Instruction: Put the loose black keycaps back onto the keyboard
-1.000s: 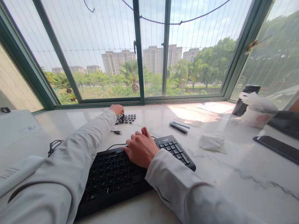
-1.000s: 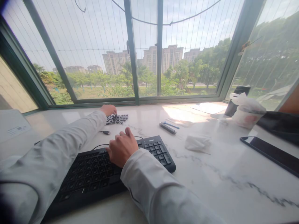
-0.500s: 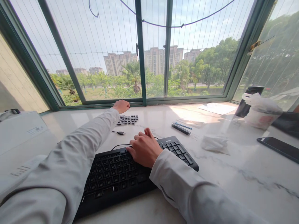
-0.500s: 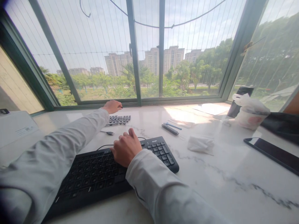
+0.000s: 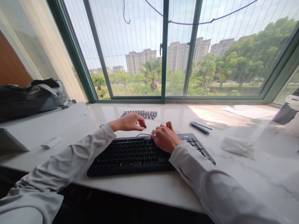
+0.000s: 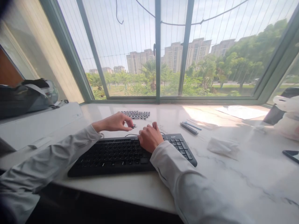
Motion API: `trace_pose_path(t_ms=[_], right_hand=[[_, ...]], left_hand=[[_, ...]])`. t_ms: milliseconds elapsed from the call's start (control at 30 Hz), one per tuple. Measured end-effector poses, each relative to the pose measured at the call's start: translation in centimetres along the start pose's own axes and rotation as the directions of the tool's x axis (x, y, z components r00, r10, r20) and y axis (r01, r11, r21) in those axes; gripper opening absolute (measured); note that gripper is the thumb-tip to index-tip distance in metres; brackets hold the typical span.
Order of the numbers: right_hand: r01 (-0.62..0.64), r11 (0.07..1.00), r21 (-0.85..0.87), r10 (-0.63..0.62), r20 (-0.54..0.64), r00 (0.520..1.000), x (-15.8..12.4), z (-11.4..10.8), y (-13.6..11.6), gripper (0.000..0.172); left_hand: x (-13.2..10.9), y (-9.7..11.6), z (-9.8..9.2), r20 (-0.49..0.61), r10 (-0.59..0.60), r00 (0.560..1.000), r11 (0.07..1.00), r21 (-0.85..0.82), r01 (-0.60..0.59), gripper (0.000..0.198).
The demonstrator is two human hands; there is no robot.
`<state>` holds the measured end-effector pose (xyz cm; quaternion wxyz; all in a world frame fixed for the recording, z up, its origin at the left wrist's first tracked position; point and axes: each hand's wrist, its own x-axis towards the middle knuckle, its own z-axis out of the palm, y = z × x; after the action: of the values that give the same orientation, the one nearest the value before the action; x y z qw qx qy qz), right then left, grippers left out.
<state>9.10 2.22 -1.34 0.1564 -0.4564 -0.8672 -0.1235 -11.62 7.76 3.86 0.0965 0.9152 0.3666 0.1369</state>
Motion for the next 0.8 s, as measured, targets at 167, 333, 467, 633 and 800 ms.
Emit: trace_pose_path(t_ms=[167,333,467,633,800], right_hand=[[0.063,0.995,0.079,-0.053,-0.117,0.992,0.0,-0.4,-0.4,0.028],[0.099,0.985,0.145,-0.073,-0.173,0.982,0.3,0.0,-1.1,0.025],[0.085,0.984,0.155,-0.056,-0.186,0.981,0.7,0.3,-1.3,0.027],[0.039,0.982,0.184,-0.006,-0.177,0.984,0.8,0.6,-1.3,0.025],[0.018,0.987,0.158,0.014,-0.201,0.98,0.8,0.6,-1.3,0.028]], left_hand=[[-2.1,-0.5,1.1,0.063,-0.013,0.998,0.996,-0.085,0.019,0.022],[-2.6,-0.1,1.6,0.018,0.04,0.999,0.995,-0.092,-0.039,0.019],[-2.9,0.2,2.2,-0.093,0.101,0.991,0.993,-0.046,-0.105,0.015],[-3.0,0.0,2.9,-0.196,0.169,0.966,0.982,-0.052,-0.182,0.015],[-3.1,-0.1,3.0,-0.231,0.146,0.962,0.976,-0.125,-0.178,0.017]])
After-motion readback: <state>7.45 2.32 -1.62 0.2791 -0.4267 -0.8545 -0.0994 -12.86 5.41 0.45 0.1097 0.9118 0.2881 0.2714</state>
